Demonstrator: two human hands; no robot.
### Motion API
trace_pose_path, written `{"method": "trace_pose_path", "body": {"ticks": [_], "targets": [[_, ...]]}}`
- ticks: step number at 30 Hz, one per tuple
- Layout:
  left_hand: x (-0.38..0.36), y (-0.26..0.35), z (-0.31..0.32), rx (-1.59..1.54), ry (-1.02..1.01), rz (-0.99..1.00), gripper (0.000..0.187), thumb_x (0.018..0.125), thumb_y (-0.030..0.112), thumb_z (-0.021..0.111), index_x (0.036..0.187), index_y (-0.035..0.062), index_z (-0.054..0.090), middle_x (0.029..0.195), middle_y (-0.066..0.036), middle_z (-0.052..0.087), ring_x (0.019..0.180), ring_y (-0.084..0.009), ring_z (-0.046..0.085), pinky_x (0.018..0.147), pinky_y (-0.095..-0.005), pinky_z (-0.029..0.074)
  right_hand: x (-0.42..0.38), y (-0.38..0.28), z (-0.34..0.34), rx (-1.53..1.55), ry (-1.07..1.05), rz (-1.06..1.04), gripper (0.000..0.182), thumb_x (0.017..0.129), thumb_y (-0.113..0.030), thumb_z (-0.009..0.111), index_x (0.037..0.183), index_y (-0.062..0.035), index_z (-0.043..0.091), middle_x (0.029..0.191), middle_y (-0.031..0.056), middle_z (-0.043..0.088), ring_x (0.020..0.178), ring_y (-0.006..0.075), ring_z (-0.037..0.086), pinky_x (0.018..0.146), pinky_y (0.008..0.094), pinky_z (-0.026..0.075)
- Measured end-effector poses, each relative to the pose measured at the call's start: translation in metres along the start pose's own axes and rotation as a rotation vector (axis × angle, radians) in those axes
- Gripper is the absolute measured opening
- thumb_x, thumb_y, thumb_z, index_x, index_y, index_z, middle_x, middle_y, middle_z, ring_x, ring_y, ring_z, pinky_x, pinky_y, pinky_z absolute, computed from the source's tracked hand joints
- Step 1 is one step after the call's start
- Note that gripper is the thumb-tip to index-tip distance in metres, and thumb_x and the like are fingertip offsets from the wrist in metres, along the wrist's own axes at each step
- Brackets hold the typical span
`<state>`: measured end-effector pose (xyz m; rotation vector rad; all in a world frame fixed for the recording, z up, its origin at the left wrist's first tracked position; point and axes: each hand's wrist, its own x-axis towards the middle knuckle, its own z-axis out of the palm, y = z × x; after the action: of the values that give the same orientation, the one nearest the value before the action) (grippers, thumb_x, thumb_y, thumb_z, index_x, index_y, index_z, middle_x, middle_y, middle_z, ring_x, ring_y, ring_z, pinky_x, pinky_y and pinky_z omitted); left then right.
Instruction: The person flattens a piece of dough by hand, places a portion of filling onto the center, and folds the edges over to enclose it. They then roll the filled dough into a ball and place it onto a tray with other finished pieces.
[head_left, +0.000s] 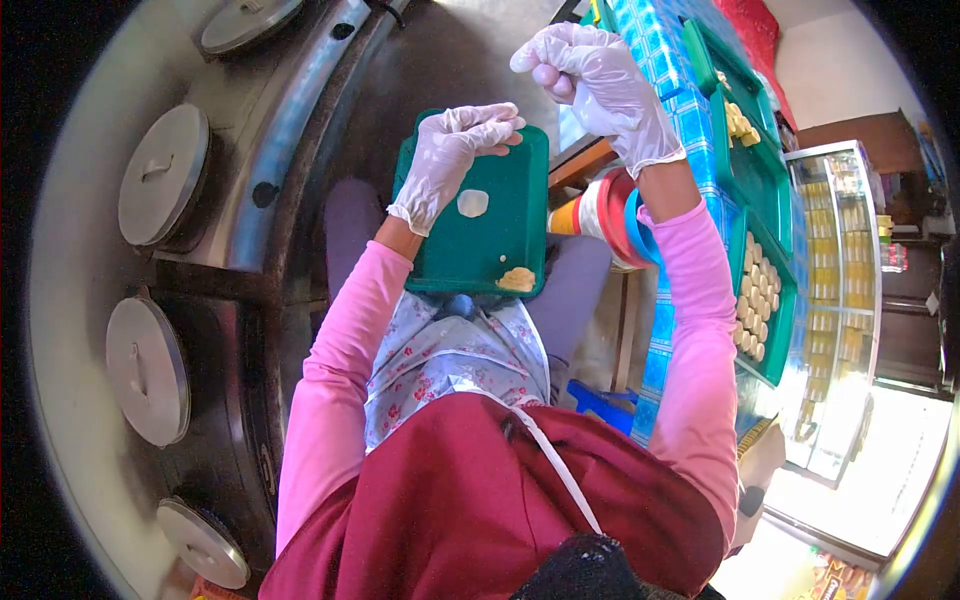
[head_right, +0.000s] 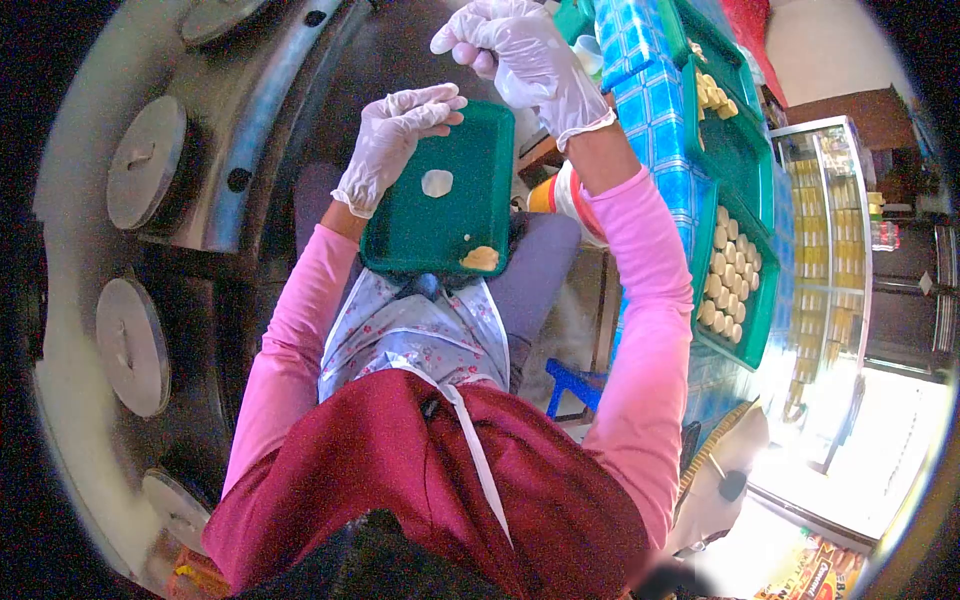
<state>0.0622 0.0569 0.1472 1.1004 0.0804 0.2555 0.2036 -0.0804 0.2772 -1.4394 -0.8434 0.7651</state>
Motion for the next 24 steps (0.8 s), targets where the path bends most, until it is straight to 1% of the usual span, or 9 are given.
{"method": "trace_pose_path", "body": {"ticks": [1, 5, 8, 14, 15, 18, 19, 21, 24], "targets": [[-0.001, -0.003, 0.000, -0.010, 0.007, -0.001, 0.039, 0.094, 0.014, 0.071, 0.128, -0.0043, 0.064, 0.116, -0.015, 0.073, 0.099, -0.0203, 0.071, 0.087, -0.0312, 0.056, -0.001, 0.000, 0.001, 0.031, -0.019, -0.015, 0.021, 0.100, -0.017, 0.062, 0.098, 0.0013, 0.073, 0.081, 0.0036, 0.065, 0.067, 0.0058, 0.051, 0.058, 0.0187, 0.041], [-0.003, -0.015, -0.003, -0.017, 0.050, -0.033, 0.045, 0.095, 0.011, 0.069, 0.136, -0.0049, 0.057, 0.120, -0.017, 0.071, 0.102, -0.0223, 0.071, 0.089, -0.0320, 0.056, -0.002, -0.006, 0.006, 0.059, 0.061, 0.014, 0.022, 0.100, -0.018, 0.063, 0.099, 0.0017, 0.072, 0.080, 0.0027, 0.063, 0.064, 0.0060, 0.049, 0.057, 0.0191, 0.040], [-0.006, -0.027, -0.009, -0.025, 0.049, -0.043, 0.056, 0.095, 0.011, 0.069, 0.145, -0.0053, 0.048, 0.125, -0.019, 0.068, 0.103, -0.0234, 0.071, 0.088, -0.0327, 0.057, 0.000, -0.009, -0.003, 0.063, 0.045, -0.008, 0.023, 0.100, -0.019, 0.063, 0.100, 0.0016, 0.072, 0.079, 0.0022, 0.062, 0.063, 0.0057, 0.048, 0.056, 0.0192, 0.038], [-0.020, -0.070, -0.029, 0.159, 0.074, -0.096, 0.074, 0.090, 0.012, 0.070, 0.153, -0.0061, 0.034, 0.126, -0.019, 0.066, 0.096, -0.0234, 0.070, 0.087, -0.0322, 0.056, -0.003, -0.033, -0.036, 0.004, 0.036, -0.011, 0.025, 0.101, -0.021, 0.062, 0.101, 0.0017, 0.072, 0.079, 0.0011, 0.060, 0.064, 0.0051, 0.046, 0.058, 0.0194, 0.038], [-0.022, -0.085, -0.035, 0.313, 0.109, -0.041, 0.073, 0.088, 0.014, 0.070, 0.150, -0.0073, 0.039, 0.112, -0.020, 0.070, 0.090, -0.0240, 0.070, 0.084, -0.0322, 0.055, -0.002, -0.036, -0.047, -0.042, 0.085, 0.006, 0.027, 0.101, -0.022, 0.060, 0.103, 0.0020, 0.072, 0.080, 0.0006, 0.060, 0.066, 0.0053, 0.046, 0.060, 0.0192, 0.039], [-0.034, -0.107, -0.057, 1.037, 0.003, -0.066, 0.068, 0.086, 0.013, 0.069, 0.145, -0.0080, 0.044, 0.102, -0.024, 0.070, 0.091, -0.0304, 0.071, 0.082, -0.0365, 0.054, 0.000, -0.046, -0.079, -0.136, 0.079, -0.034, 0.027, 0.102, -0.021, 0.059, 0.106, 0.0026, 0.072, 0.083, 0.0009, 0.060, 0.068, 0.0057, 0.048, 0.061, 0.0190, 0.040], [-0.040, -0.115, -0.063, 1.075, -0.019, -0.052, 0.065, 0.086, 0.012, 0.068, 0.143, -0.0079, 0.046, 0.100, -0.025, 0.069, 0.092, -0.0327, 0.070, 0.082, -0.0379, 0.054, 0.001, -0.048, -0.092, -0.140, 0.099, -0.058, 0.024, 0.100, -0.017, 0.060, 0.108, 0.0031, 0.071, 0.086, 0.0020, 0.061, 0.069, 0.0068, 0.049, 0.062, 0.0191, 0.041], [-0.054, -0.131, -0.072, 1.150, -0.061, -0.027, 0.060, 0.085, 0.010, 0.066, 0.140, -0.0077, 0.049, 0.097, -0.027, 0.068, 0.094, -0.0372, 0.070, 0.082, -0.0406, 0.054, 0.009, -0.048, -0.128, -0.158, 0.083, -0.018, 0.023, 0.100, -0.014, 0.060, 0.108, 0.0038, 0.071, 0.086, 0.0030, 0.062, 0.069, 0.0077, 0.050, 0.064, 0.0195, 0.042], [-0.068, -0.146, -0.074, 1.094, -0.023, 0.004, 0.052, 0.082, 0.004, 0.065, 0.131, -0.0093, 0.055, 0.093, -0.029, 0.068, 0.089, -0.0442, 0.067, 0.077, -0.0506, 0.052, 0.018, -0.042, -0.169, -0.127, 0.128, 0.047, 0.021, 0.098, -0.011, 0.061, 0.109, 0.0057, 0.069, 0.082, 0.0043, 0.062, 0.070, 0.0096, 0.052, 0.066, 0.0204, 0.046]]}}
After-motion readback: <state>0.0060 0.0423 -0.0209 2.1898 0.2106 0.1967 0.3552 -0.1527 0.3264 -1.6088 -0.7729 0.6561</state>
